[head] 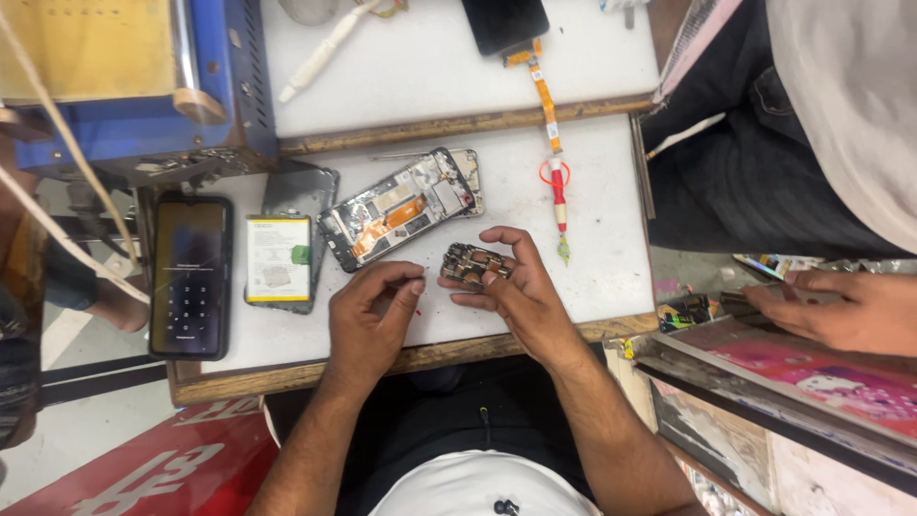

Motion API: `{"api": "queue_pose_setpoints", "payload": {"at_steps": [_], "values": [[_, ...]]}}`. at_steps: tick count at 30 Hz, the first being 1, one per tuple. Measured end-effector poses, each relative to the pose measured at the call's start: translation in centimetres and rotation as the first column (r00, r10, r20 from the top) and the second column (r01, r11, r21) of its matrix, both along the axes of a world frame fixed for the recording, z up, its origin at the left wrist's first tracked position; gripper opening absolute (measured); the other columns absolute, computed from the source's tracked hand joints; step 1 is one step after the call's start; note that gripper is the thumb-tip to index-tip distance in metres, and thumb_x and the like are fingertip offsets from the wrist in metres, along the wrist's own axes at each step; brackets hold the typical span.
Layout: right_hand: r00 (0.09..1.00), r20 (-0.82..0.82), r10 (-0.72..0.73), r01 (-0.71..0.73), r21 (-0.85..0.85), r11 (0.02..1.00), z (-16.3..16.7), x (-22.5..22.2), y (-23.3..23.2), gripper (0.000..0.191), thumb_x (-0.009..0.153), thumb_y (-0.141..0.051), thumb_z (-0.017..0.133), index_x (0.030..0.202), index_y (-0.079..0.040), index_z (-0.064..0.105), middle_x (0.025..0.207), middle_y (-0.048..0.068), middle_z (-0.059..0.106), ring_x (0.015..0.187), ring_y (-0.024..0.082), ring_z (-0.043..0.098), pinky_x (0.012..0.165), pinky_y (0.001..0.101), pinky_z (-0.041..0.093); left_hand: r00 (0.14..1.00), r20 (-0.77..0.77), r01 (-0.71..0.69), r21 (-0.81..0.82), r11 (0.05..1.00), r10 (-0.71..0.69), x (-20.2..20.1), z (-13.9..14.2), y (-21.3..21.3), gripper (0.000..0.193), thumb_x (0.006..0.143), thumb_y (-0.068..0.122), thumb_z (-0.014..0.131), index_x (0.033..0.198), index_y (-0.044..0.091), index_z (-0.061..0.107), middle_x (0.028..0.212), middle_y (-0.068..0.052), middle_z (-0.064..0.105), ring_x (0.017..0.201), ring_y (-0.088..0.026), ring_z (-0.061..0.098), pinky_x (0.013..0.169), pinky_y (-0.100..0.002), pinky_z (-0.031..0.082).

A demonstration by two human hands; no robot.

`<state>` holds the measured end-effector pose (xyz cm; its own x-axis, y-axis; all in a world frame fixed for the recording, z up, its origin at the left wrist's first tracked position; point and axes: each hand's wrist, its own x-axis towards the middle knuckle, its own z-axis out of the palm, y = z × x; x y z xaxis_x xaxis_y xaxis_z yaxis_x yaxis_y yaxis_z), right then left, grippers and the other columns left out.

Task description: The person cleans a smartphone motherboard with a cotton swab, then reattaches a small component and places the motherboard back into the phone chassis. The work is performed on a cluttered workbench with tools and phone parts visible.

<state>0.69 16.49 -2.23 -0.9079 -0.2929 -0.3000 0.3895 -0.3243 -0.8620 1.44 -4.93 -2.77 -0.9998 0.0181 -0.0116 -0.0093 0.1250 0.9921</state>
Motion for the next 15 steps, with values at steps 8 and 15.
{"api": "queue_pose_setpoints", "payload": {"at_steps": [8, 15], "values": [[0.999, -0.034, 0.008, -0.004, 0.13, 0.991, -0.4, 0.1, 0.2, 0.03, 0.105, -0.004, 0.048, 0.134, 0.001, 0.042, 0.116, 0.026, 0.069, 0.101, 0.032, 0.076, 0.084, 0.0361, 0.066, 0.999, -0.034, 0.011, 0.006, 1.0, -0.011, 0.3, -0.5, -0.3, 0.017, 0.095, 0.007, 0.075, 0.111, 0.004, 0.075, 0.101, -0.006, 0.076, 0.087, -0.01, 0.071, 0.075, -0.024, 0.058], [0.994, -0.096, -0.054, 0.073, 0.203, 0.976, -0.9, 0.4, -0.2, 0.026, 0.103, 0.002, 0.055, 0.127, 0.002, 0.047, 0.113, 0.025, 0.069, 0.1, 0.029, 0.076, 0.085, 0.0374, 0.066, 1.0, -0.008, -0.009, 0.148, 0.989, 0.01, 0.4, -1.0, -0.5, 0.015, 0.093, 0.003, 0.075, 0.108, 0.004, 0.074, 0.106, -0.007, 0.074, 0.091, -0.013, 0.071, 0.079, -0.025, 0.059]]}}
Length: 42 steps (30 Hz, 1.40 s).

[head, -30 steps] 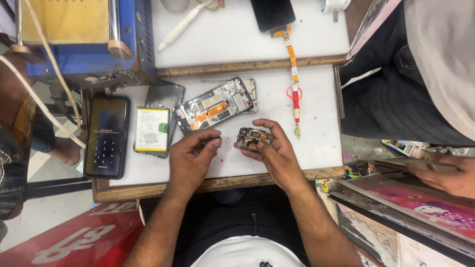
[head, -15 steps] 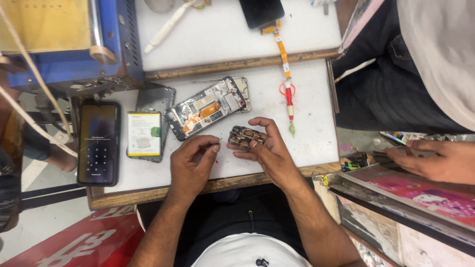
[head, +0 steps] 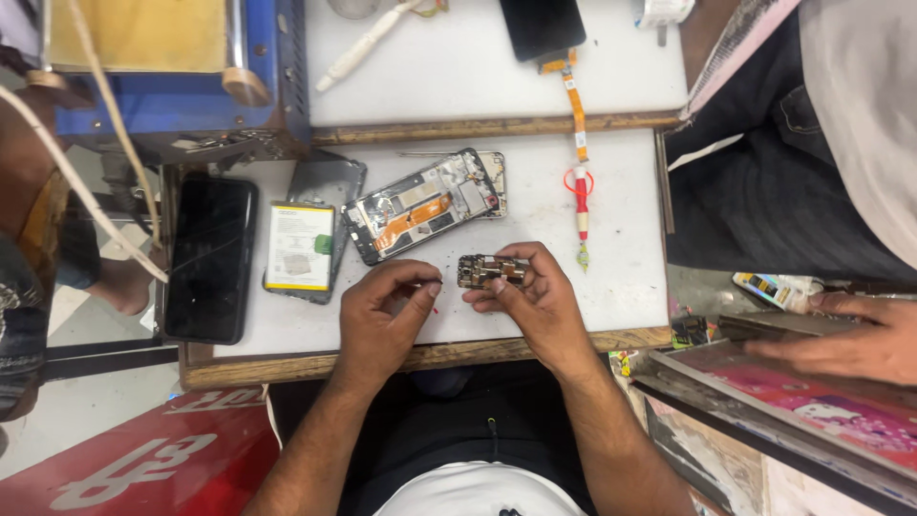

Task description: The person cleans a smartphone motherboard with a cotton swab, then reattaches a small component and places the motherboard back into the phone chassis. The work is performed on a cluttered workbench with tools and phone parts visible.

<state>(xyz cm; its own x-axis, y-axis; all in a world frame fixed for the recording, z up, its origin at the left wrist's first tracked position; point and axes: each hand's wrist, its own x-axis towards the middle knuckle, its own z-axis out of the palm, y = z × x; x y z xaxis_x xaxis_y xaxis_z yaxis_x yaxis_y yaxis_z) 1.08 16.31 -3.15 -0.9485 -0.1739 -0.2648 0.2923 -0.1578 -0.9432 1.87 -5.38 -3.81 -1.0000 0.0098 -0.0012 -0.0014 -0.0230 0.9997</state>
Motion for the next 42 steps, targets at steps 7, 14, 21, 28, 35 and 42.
{"api": "queue_pose_setpoints", "payload": {"at_steps": [7, 14, 21, 28, 35, 42], "values": [[0.98, -0.195, 0.029, -0.025, 0.024, 0.999, -0.6, 0.5, 0.5, 0.021, 0.093, 0.019, 0.06, 0.103, 0.0, 0.061, 0.137, 0.023, 0.064, 0.128, 0.029, 0.063, 0.109, 0.0381, 0.054, 0.989, -0.147, 0.013, -0.067, 0.998, -0.023, -0.2, 0.3, -0.1, 0.011, 0.09, -0.005, 0.071, 0.097, 0.004, 0.073, 0.113, -0.008, 0.069, 0.106, -0.015, 0.07, 0.09, -0.028, 0.06], [0.962, -0.262, -0.081, 0.088, 0.014, 0.996, -1.3, 0.8, 0.6, 0.027, 0.085, 0.024, 0.059, 0.097, 0.0, 0.063, 0.143, 0.024, 0.058, 0.134, 0.028, 0.06, 0.109, 0.0369, 0.055, 0.998, -0.053, 0.035, 0.004, 0.999, -0.035, -0.3, 0.5, 0.4, 0.012, 0.09, -0.005, 0.069, 0.097, 0.004, 0.073, 0.107, -0.007, 0.072, 0.091, -0.014, 0.072, 0.081, -0.027, 0.061], [0.966, -0.248, -0.066, 0.095, 0.106, 0.99, -0.4, 1.2, 0.3, 0.03, 0.082, 0.024, 0.059, 0.102, 0.003, 0.068, 0.151, 0.024, 0.054, 0.136, 0.028, 0.058, 0.101, 0.0343, 0.056, 0.99, -0.129, 0.046, -0.084, 0.995, -0.056, -0.2, 0.9, 0.1, 0.012, 0.088, -0.003, 0.071, 0.097, 0.004, 0.072, 0.106, -0.007, 0.074, 0.096, -0.014, 0.072, 0.084, -0.027, 0.058], [0.985, -0.152, -0.08, 0.1, 0.132, 0.986, 0.3, 1.1, 0.2, 0.024, 0.101, 0.005, 0.057, 0.125, 0.003, 0.057, 0.126, 0.022, 0.07, 0.116, 0.027, 0.071, 0.097, 0.033, 0.061, 0.998, -0.021, 0.06, -0.026, 0.998, -0.061, 0.5, 0.3, 0.3, 0.015, 0.089, 0.004, 0.075, 0.103, 0.003, 0.073, 0.101, -0.006, 0.077, 0.093, -0.013, 0.074, 0.085, -0.027, 0.06], [0.995, -0.066, -0.079, 0.081, 0.021, 0.996, 0.6, 0.3, 0.0, 0.025, 0.103, -0.002, 0.053, 0.126, -0.001, 0.044, 0.111, 0.02, 0.071, 0.101, 0.026, 0.076, 0.085, 0.0319, 0.066, 0.999, 0.007, 0.052, -0.04, 0.998, -0.052, 0.5, -0.4, 0.3, 0.018, 0.09, 0.008, 0.076, 0.107, 0.002, 0.075, 0.1, -0.007, 0.079, 0.093, -0.012, 0.074, 0.084, -0.027, 0.059], [0.999, -0.025, -0.035, 0.037, 0.081, 0.996, 0.3, -0.1, 0.5, 0.02, 0.103, -0.002, 0.054, 0.123, 0.002, 0.05, 0.102, 0.02, 0.071, 0.093, 0.027, 0.077, 0.079, 0.0339, 0.067, 1.0, -0.006, 0.026, -0.001, 1.0, -0.026, 0.7, -1.1, 0.3, 0.017, 0.09, 0.008, 0.077, 0.106, 0.001, 0.075, 0.097, -0.007, 0.076, 0.087, -0.011, 0.071, 0.078, -0.025, 0.059]]}}
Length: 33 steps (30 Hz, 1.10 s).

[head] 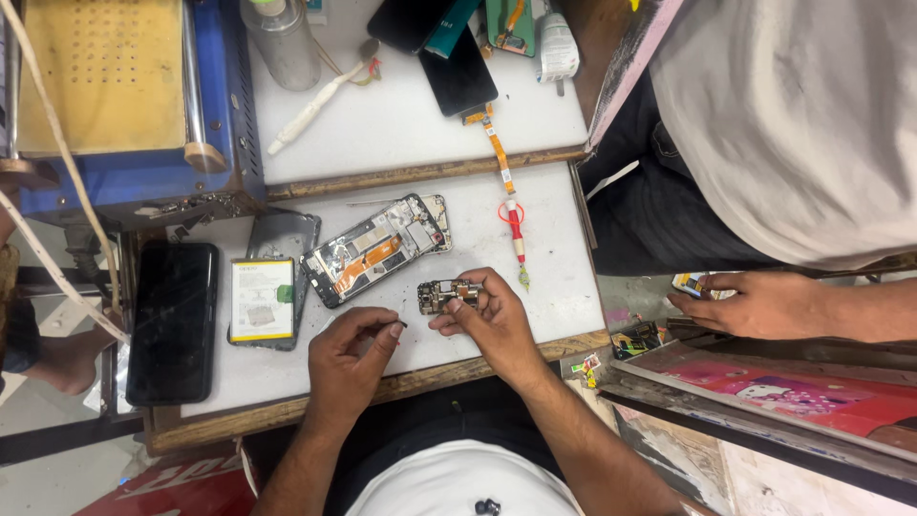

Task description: The person cleans a smartphone motherboard with a cotton swab, then reattaches a small component and places the motherboard back into the phone chassis. The work is performed on a cluttered workbench with tools and phone parts visible.

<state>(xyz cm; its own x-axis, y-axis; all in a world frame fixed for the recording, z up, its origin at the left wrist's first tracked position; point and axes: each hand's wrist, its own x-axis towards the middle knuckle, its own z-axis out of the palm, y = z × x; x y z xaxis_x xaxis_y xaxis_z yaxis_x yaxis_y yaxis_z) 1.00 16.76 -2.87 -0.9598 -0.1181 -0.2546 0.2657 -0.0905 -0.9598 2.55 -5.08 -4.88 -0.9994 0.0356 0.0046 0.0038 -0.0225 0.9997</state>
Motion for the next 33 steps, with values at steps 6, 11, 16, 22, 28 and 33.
{"api": "queue_pose_setpoints", "payload": {"at_steps": [6, 11, 16, 22, 28, 33], "values": [[1.0, 0.02, 0.017, -0.015, -0.098, 0.995, 0.2, -0.4, 0.3, 0.024, 0.104, -0.002, 0.049, 0.128, 0.001, 0.045, 0.106, 0.021, 0.072, 0.097, 0.028, 0.078, 0.081, 0.0346, 0.067, 0.998, 0.058, 0.003, 0.023, 1.0, -0.005, 0.0, -0.4, 0.1, 0.017, 0.093, 0.011, 0.076, 0.106, 0.001, 0.073, 0.093, -0.006, 0.077, 0.083, -0.01, 0.072, 0.075, -0.025, 0.06], [1.0, 0.028, -0.001, 0.003, -0.09, 0.996, 0.4, -0.3, 0.2, 0.029, 0.104, -0.001, 0.048, 0.132, -0.001, 0.041, 0.107, 0.022, 0.073, 0.096, 0.029, 0.077, 0.082, 0.0351, 0.067, 0.999, 0.038, 0.002, 0.061, 0.998, -0.005, 0.1, -0.2, 0.1, 0.018, 0.093, 0.011, 0.075, 0.107, 0.0, 0.072, 0.094, -0.006, 0.077, 0.083, -0.011, 0.071, 0.076, -0.026, 0.059], [1.0, 0.009, 0.004, -0.003, -0.04, 0.999, 0.6, -0.2, -0.1, 0.033, 0.102, 0.002, 0.051, 0.135, 0.002, 0.043, 0.108, 0.021, 0.072, 0.096, 0.028, 0.077, 0.082, 0.0338, 0.067, 1.0, -0.001, -0.021, -0.007, 1.0, 0.021, -0.3, 1.2, 0.5, 0.015, 0.093, 0.007, 0.076, 0.107, 0.002, 0.073, 0.095, -0.006, 0.078, 0.085, -0.011, 0.072, 0.078, -0.025, 0.059], [0.999, 0.042, 0.014, -0.014, 0.007, 1.0, 1.3, -0.2, -0.3, 0.039, 0.102, 0.001, 0.052, 0.14, 0.003, 0.044, 0.107, 0.02, 0.074, 0.093, 0.025, 0.078, 0.078, 0.0322, 0.067, 0.945, -0.328, -0.09, -0.291, 0.952, -0.011, -1.5, 3.3, 0.9, 0.019, 0.087, 0.0, 0.078, 0.105, 0.006, 0.072, 0.102, -0.008, 0.077, 0.093, -0.019, 0.077, 0.075, -0.03, 0.062], [1.0, 0.025, 0.01, -0.011, 0.011, 1.0, 1.1, 0.1, -0.3, 0.038, 0.101, 0.0, 0.053, 0.137, 0.002, 0.044, 0.104, 0.018, 0.074, 0.092, 0.023, 0.077, 0.078, 0.0301, 0.067, 0.851, -0.52, -0.144, -0.36, 0.922, -0.07, -2.2, 3.4, 1.2, 0.024, 0.087, -0.004, 0.079, 0.107, 0.005, 0.069, 0.104, -0.01, 0.075, 0.099, -0.024, 0.076, 0.083, -0.034, 0.063], [0.999, -0.039, 0.027, -0.028, -0.018, 0.999, -0.1, 0.5, -0.2, 0.025, 0.104, 0.001, 0.056, 0.123, 0.004, 0.04, 0.104, 0.018, 0.076, 0.097, 0.022, 0.078, 0.082, 0.0298, 0.068, 0.885, -0.464, -0.127, -0.341, 0.931, -0.05, -1.9, 3.4, 1.2, 0.022, 0.087, -0.003, 0.079, 0.106, 0.005, 0.07, 0.104, -0.01, 0.075, 0.097, -0.023, 0.076, 0.082, -0.033, 0.064]]}}
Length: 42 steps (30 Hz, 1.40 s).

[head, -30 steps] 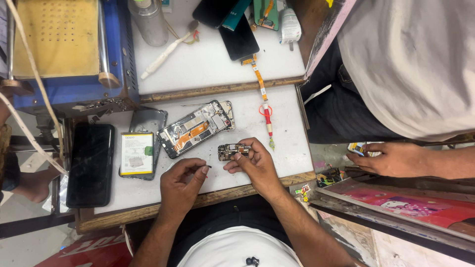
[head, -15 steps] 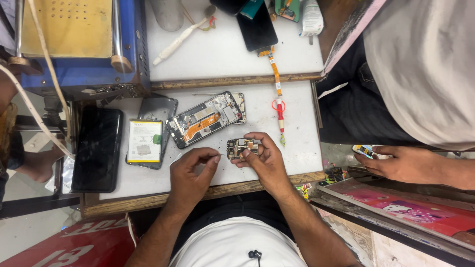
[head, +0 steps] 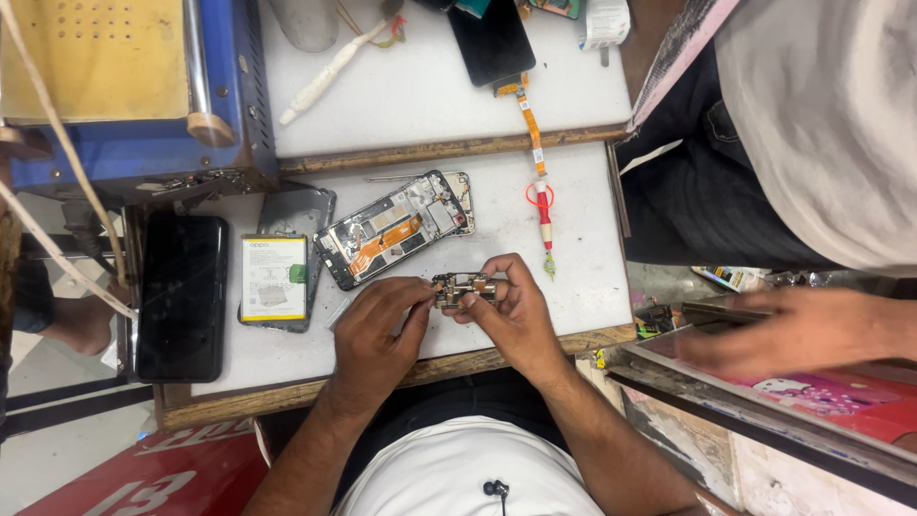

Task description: The person cleans a smartphone motherboard with a cotton swab, then reattaches a small component and places the motherboard back into the phone chassis. The work is performed on a cluttered workbench with tools and phone parts visible.

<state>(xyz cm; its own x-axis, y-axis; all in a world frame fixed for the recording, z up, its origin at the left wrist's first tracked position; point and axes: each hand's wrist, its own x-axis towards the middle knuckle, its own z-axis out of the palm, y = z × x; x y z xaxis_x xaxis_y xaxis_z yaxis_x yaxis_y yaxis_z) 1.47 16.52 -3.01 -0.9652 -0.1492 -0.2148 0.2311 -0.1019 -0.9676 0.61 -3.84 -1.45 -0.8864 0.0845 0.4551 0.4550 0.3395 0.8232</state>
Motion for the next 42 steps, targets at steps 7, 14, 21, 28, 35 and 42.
{"api": "queue_pose_setpoints", "payload": {"at_steps": [7, 14, 21, 28, 35, 42], "values": [[0.999, -0.021, 0.027, -0.024, 0.141, 0.99, -0.3, 0.8, -0.6, 0.023, 0.099, 0.0, 0.068, 0.121, 0.006, 0.062, 0.096, 0.011, 0.072, 0.085, 0.01, 0.069, 0.074, 0.0237, 0.061, 0.999, -0.017, 0.03, -0.08, 0.996, -0.031, 0.1, 2.7, 0.0, 0.019, 0.085, 0.003, 0.08, 0.103, 0.006, 0.071, 0.103, -0.01, 0.073, 0.098, -0.028, 0.072, 0.084, -0.039, 0.059], [0.98, -0.16, 0.115, -0.074, 0.24, 0.968, 1.3, 0.6, -0.9, 0.019, 0.103, -0.004, 0.063, 0.121, 0.003, 0.064, 0.106, 0.007, 0.069, 0.097, 0.009, 0.066, 0.082, 0.0231, 0.057, 0.969, 0.235, 0.128, -0.2, 0.971, -0.079, -1.0, 4.0, 0.4, 0.015, 0.088, 0.009, 0.076, 0.103, 0.005, 0.074, 0.1, -0.011, 0.077, 0.089, -0.027, 0.076, 0.075, -0.037, 0.061], [0.984, -0.113, 0.135, -0.092, 0.325, 0.941, 1.6, 0.6, -0.8, 0.015, 0.106, -0.008, 0.058, 0.118, -0.001, 0.057, 0.097, 0.004, 0.07, 0.088, 0.006, 0.065, 0.075, 0.0201, 0.055, 0.956, 0.287, 0.119, -0.187, 0.975, -0.062, -1.1, 4.0, 0.6, 0.014, 0.089, 0.011, 0.076, 0.103, 0.006, 0.075, 0.094, -0.01, 0.078, 0.078, -0.024, 0.078, 0.064, -0.034, 0.062], [0.993, -0.056, 0.106, -0.083, 0.314, 0.946, 0.7, 0.9, -0.5, 0.016, 0.104, -0.006, 0.061, 0.118, 0.0, 0.058, 0.096, 0.007, 0.07, 0.084, 0.006, 0.066, 0.071, 0.0214, 0.058, 0.934, 0.346, 0.161, -0.178, 0.971, -0.092, -0.8, 3.9, 0.7, 0.015, 0.091, 0.014, 0.075, 0.104, 0.006, 0.075, 0.089, -0.01, 0.079, 0.076, -0.021, 0.08, 0.063, -0.032, 0.064], [0.987, -0.135, 0.086, -0.064, 0.155, 0.986, 0.2, 1.3, -0.4, 0.015, 0.105, -0.003, 0.059, 0.119, 0.002, 0.057, 0.104, 0.008, 0.069, 0.094, 0.008, 0.069, 0.084, 0.0239, 0.062, 0.945, 0.31, 0.161, -0.165, 0.973, -0.104, -0.5, 3.7, 0.8, 0.015, 0.092, 0.013, 0.075, 0.104, 0.004, 0.074, 0.091, -0.01, 0.079, 0.08, -0.023, 0.08, 0.068, -0.033, 0.065], [0.987, -0.157, 0.031, 0.019, 0.305, 0.952, 0.0, 1.4, -0.2, 0.011, 0.101, -0.002, 0.062, 0.112, 0.002, 0.062, 0.095, 0.008, 0.071, 0.082, 0.007, 0.068, 0.069, 0.0196, 0.057, 0.966, 0.238, 0.139, -0.154, 0.978, -0.1, 0.0, 3.3, 1.0, 0.016, 0.09, 0.01, 0.075, 0.104, 0.003, 0.074, 0.096, -0.012, 0.079, 0.086, -0.026, 0.079, 0.072, -0.035, 0.064]]}}
